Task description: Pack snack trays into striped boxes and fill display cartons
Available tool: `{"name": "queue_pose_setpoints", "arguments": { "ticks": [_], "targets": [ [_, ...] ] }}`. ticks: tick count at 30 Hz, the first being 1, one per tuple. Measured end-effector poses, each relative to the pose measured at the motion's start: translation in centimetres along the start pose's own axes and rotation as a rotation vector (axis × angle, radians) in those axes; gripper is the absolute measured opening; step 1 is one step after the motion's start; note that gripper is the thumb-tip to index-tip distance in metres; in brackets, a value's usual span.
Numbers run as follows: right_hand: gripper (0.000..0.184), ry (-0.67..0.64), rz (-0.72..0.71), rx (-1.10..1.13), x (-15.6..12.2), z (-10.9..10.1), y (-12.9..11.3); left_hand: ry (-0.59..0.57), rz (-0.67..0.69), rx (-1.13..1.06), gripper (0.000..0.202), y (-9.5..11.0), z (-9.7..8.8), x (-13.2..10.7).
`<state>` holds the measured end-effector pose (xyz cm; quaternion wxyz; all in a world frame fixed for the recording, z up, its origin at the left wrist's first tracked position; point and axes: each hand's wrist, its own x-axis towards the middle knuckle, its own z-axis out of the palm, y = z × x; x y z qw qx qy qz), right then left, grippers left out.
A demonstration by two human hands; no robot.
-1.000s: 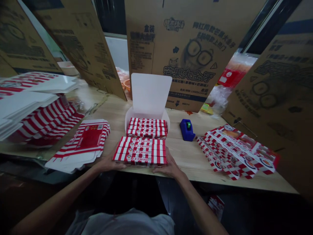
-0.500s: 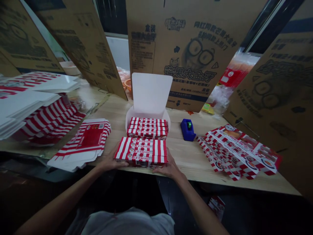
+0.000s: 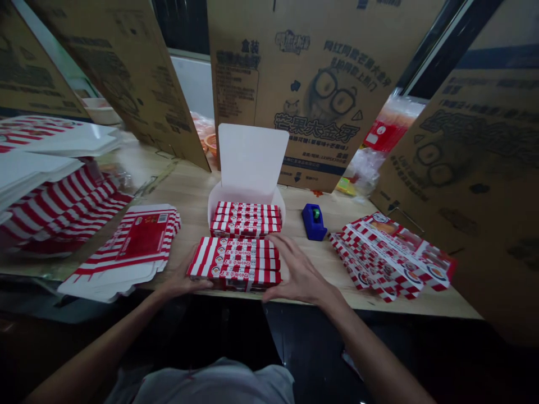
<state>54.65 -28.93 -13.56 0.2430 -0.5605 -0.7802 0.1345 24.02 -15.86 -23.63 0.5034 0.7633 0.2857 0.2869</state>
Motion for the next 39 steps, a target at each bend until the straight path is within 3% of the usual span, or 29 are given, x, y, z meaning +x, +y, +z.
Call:
{"name": "queue_pose_setpoints", "arguments": {
  "ticks": [4, 8, 13, 19, 23, 31, 39],
  "targets": [
    [0.117, -0.224, -0.145, -0.22, 4.1, -0.3, -2.6, 0.019, 0.007, -0.041, 0.107, 0.3, 0.3, -0.1],
    [0.114, -0.29, -0.146, -0.317, 5.8, 1.0, -2.8, 0.033, 0.009, -0.028, 0.108, 0.2, 0.3, -0.2],
    [0.107, -0.319, -0.106, -0.401, 5.9, 1.5, -2.9, 0.024, 0.032, -0.039, 0.112, -0.2, 0.2, -0.3],
    [0.106, -0.286, -0.116, -0.406, 5.3, 2.0, -3.2, 0.051, 0.008, -0.018, 0.111, -0.4, 0.4, -0.7],
    [0.103, -0.315, -0.048, -0.353, 5.5, 2.1, -3.5, 0.037, 0.038, 0.008, 0.113, -0.4, 0.3, -0.8],
    [0.128, -0.479, -0.004, -0.257, 7.1, 2.2, -2.0, -0.067, -0.015, 0.11, 0.101, -0.7, 0.1, -0.6],
    [0.115, -0.465, 0.005, -0.308, 7.0, 2.7, -2.4, -0.021, -0.007, 0.129, 0.103, -1.0, 0.3, -0.8]
  ]
}}
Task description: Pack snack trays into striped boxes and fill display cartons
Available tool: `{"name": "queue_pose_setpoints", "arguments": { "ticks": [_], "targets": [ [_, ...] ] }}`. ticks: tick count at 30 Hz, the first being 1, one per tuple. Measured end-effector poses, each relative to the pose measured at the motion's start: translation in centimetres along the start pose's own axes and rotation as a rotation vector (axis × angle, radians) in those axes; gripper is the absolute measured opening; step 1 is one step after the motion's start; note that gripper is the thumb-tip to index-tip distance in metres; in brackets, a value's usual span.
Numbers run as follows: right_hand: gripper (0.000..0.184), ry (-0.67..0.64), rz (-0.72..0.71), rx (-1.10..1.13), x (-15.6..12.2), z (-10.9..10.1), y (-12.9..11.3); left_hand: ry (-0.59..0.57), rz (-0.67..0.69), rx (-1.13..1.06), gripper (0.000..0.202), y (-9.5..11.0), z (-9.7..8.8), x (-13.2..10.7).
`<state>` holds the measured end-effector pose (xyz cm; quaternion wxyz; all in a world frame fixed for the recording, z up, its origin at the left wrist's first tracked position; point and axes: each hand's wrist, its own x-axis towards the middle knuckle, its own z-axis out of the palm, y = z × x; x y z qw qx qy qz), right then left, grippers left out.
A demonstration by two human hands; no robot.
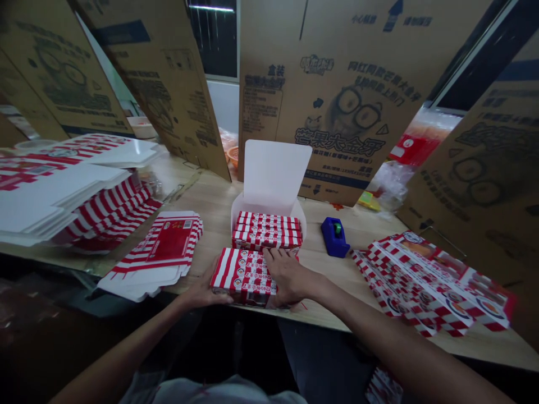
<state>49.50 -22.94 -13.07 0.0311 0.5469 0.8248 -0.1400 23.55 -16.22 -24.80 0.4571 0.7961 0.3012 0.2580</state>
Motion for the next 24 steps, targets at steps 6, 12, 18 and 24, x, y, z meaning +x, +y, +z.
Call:
{"name": "queue_pose_setpoints", "arguments": {
  "ticks": [6, 12, 18, 24],
  "targets": [
    [0.123, -0.025, 0.056, -0.033, 0.3, -0.2, -0.6, 0.048, 0.038, 0.007, 0.107, -0.3, 0.2, 0.0],
    [0.106, 0.06, 0.104, -0.027, 0.0, 0.5, -1.3, 0.06, 0.023, 0.026, 0.104, -0.1, 0.3, -0.2],
    [0.097, 0.107, 0.13, -0.014, -0.4, 1.5, -1.7, 0.06, -0.004, 0.042, 0.106, -1.1, 0.8, -1.3],
    [0.104, 0.074, 0.106, 0.037, -0.4, -0.3, -1.6, 0.115, -0.042, 0.078, 0.11, -1.4, -0.1, -1.2]
  ]
}}
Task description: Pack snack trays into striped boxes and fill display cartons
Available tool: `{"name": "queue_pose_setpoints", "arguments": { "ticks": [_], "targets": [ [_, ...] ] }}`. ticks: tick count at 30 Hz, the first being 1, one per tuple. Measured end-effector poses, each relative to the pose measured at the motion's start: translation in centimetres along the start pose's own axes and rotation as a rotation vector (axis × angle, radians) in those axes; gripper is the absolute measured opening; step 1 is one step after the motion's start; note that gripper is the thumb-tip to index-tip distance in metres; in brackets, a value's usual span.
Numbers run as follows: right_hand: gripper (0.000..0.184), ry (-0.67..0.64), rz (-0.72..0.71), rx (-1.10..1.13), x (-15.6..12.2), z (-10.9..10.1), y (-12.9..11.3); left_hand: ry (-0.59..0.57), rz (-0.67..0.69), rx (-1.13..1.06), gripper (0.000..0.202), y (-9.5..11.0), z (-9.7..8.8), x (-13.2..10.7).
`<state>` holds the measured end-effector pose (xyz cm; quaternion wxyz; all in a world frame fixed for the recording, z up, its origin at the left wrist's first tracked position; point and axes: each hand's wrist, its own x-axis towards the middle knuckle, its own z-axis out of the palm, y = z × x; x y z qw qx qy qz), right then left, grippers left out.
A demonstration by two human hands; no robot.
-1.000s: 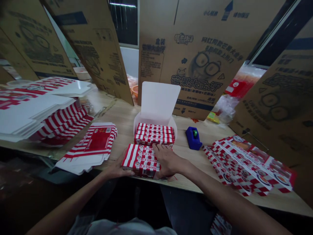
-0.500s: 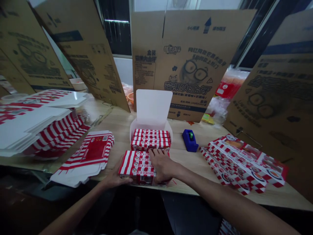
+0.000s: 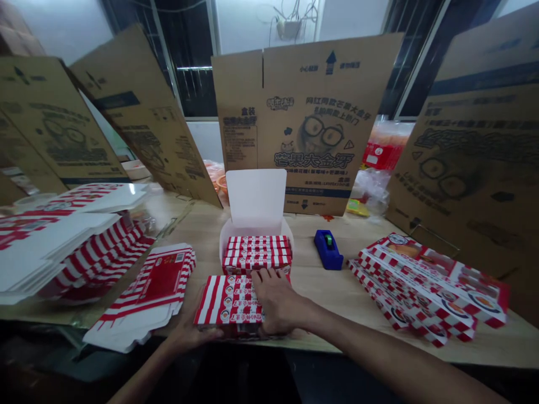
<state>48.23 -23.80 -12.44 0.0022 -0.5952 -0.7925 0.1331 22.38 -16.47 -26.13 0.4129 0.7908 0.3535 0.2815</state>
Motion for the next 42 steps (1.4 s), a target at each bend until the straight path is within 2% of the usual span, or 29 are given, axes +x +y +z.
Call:
{"name": "queue_pose_setpoints", "arguments": {
  "ticks": [3, 6, 8, 10, 13, 16, 18, 21, 23, 24, 26, 29, 33, 35, 39, 42],
  "targets": [
    [0.11, 0.015, -0.009, 0.007, 0.6, 0.5, 0.3, -0.028, -0.049, 0.013, 0.113, -0.5, -0.1, 0.5],
    [0.104, 0.046, -0.016, 0.002, 1.1, 1.6, 0.4, -0.05, -0.081, -0.004, 0.111, -0.6, 0.3, 0.5],
    [0.099, 0.035, -0.007, 0.027, 0.9, 1.6, 0.2, -0.047, -0.074, -0.028, 0.111, 0.3, 0.4, 0.1],
    [0.099, 0.007, -0.004, 0.081, 0.0, 0.7, -0.1, -0.046, -0.043, -0.061, 0.112, 2.1, -0.1, -0.7],
    [0.105, -0.006, -0.046, 0.155, -2.8, -2.3, -0.2, -0.028, 0.037, -0.105, 0.116, 6.0, -1.7, -1.8],
    [0.108, 0.075, -0.092, 0.173, -5.9, -6.7, 1.2, 0.05, 0.128, -0.249, 0.115, 9.8, -2.9, -1.7],
    [0.108, 0.178, -0.103, 0.166, -7.3, -9.8, 3.1, 0.16, 0.115, -0.441, 0.093, 11.5, -2.3, -0.6],
    [0.108, 0.35, -0.112, 0.153, -7.5, -14.0, 6.4, 0.401, -0.019, -0.644, 0.063, 13.0, 0.8, 1.9],
    [0.106, 0.435, -0.13, 0.151, -6.2, -16.1, 8.5, 0.477, -0.083, -0.544, 0.058, 13.4, 3.3, 3.8],
    [0.105, 0.467, -0.143, 0.148, -5.2, -16.9, 9.3, 0.455, -0.075, -0.412, 0.057, 13.6, 4.3, 4.8],
    [0.102, 0.522, -0.172, 0.126, -2.4, -18.0, 10.5, 0.298, 0.014, -0.048, 0.057, 13.9, 5.7, 7.3],
    [0.101, 0.553, -0.202, 0.088, 2.6, -18.5, 10.9, 0.105, 0.133, 0.443, 0.066, 14.2, 6.3, 11.9],
    [0.096, 0.415, -0.203, 0.107, 8.1, -18.3, 10.5, 0.025, 0.065, 0.746, 0.073, 13.9, 6.3, 16.7],
    [0.092, 0.311, -0.23, 0.152, 9.9, -18.1, 10.7, 0.005, 0.058, 0.805, 0.072, 13.5, 6.4, 17.4],
    [0.08, 0.1, -0.203, 0.223, 12.2, -18.2, 11.7, 0.012, 0.128, 0.839, 0.075, 13.0, 6.7, 16.5],
    [0.072, 0.046, -0.179, 0.246, 13.6, -18.4, 11.9, 0.027, 0.15, 0.849, 0.079, 12.8, 6.9, 15.9]
  ]
}}
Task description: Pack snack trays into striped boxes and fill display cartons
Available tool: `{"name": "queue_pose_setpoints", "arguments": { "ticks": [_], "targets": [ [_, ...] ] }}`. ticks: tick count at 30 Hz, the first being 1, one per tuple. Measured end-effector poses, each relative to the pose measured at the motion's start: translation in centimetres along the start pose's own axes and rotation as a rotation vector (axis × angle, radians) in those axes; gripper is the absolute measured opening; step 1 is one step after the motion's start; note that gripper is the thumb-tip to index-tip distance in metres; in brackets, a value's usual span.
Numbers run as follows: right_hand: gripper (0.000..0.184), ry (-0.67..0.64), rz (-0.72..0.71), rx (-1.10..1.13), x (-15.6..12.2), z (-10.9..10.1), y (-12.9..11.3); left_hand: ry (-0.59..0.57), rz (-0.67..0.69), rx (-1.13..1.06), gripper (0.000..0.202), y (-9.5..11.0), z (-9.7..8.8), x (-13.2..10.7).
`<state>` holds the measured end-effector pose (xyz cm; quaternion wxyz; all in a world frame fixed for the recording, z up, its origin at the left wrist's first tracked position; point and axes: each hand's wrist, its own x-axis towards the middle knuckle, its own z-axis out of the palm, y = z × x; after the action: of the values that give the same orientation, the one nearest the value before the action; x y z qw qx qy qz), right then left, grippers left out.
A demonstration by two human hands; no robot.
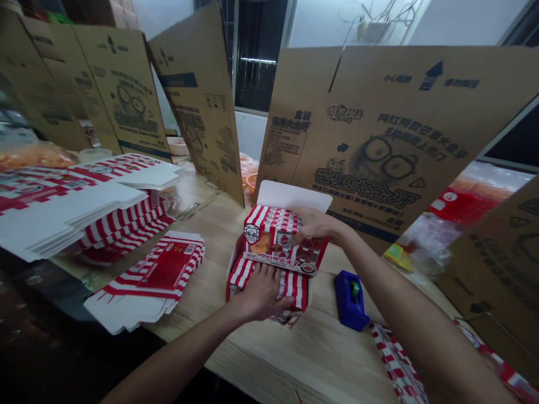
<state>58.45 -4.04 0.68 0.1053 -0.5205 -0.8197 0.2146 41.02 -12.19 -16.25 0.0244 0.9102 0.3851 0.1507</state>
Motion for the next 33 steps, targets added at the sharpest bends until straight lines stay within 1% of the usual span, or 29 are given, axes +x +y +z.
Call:
{"name": "queue_pose_setpoints", "arguments": {
  "ticks": [3, 5, 7, 9, 12, 14, 17, 20, 27, 33],
  "targets": [
    [0.07, -0.025, 0.009, 0.071, 1.4, 0.1, -0.2, -0.008, -0.01, -0.003, 0.082, 0.0, 0.2, -0.1],
    [0.07, -0.084, 0.035, 0.146, 2.0, 0.5, -0.2, -0.015, -0.008, -0.01, 0.08, -0.1, 0.2, -0.1],
    [0.071, -0.144, 0.057, 0.214, 2.3, 0.9, 0.2, -0.017, -0.014, -0.02, 0.078, -0.1, 0.2, -0.3],
    [0.075, -0.161, 0.07, 0.244, 2.3, 1.3, 1.0, -0.015, -0.011, -0.031, 0.079, -0.2, 0.1, -0.5],
    [0.08, -0.115, 0.073, 0.229, 2.0, 1.5, 2.3, -0.013, 0.011, -0.036, 0.083, -0.2, -0.2, -0.7],
    [0.079, -0.089, 0.055, 0.198, 1.8, 1.5, 2.9, -0.014, 0.019, -0.034, 0.083, -0.2, -0.3, -0.9],
    [0.078, -0.063, 0.027, 0.159, 1.6, 1.6, 3.5, -0.001, 0.011, -0.036, 0.081, -0.1, -0.4, -1.1],
    [0.083, -0.013, -0.004, 0.131, 1.4, 1.8, 3.8, 0.009, 0.006, -0.048, 0.081, 0.0, -0.3, -1.3],
    [0.086, 0.091, -0.011, 0.04, 0.5, 2.4, 3.6, 0.047, 0.026, -0.041, 0.079, -0.1, 0.0, -1.9],
    [0.085, 0.133, -0.025, -0.005, -0.2, 2.4, 3.2, 0.042, 0.038, -0.045, 0.078, 0.0, 0.6, -2.1]
  ]
}}
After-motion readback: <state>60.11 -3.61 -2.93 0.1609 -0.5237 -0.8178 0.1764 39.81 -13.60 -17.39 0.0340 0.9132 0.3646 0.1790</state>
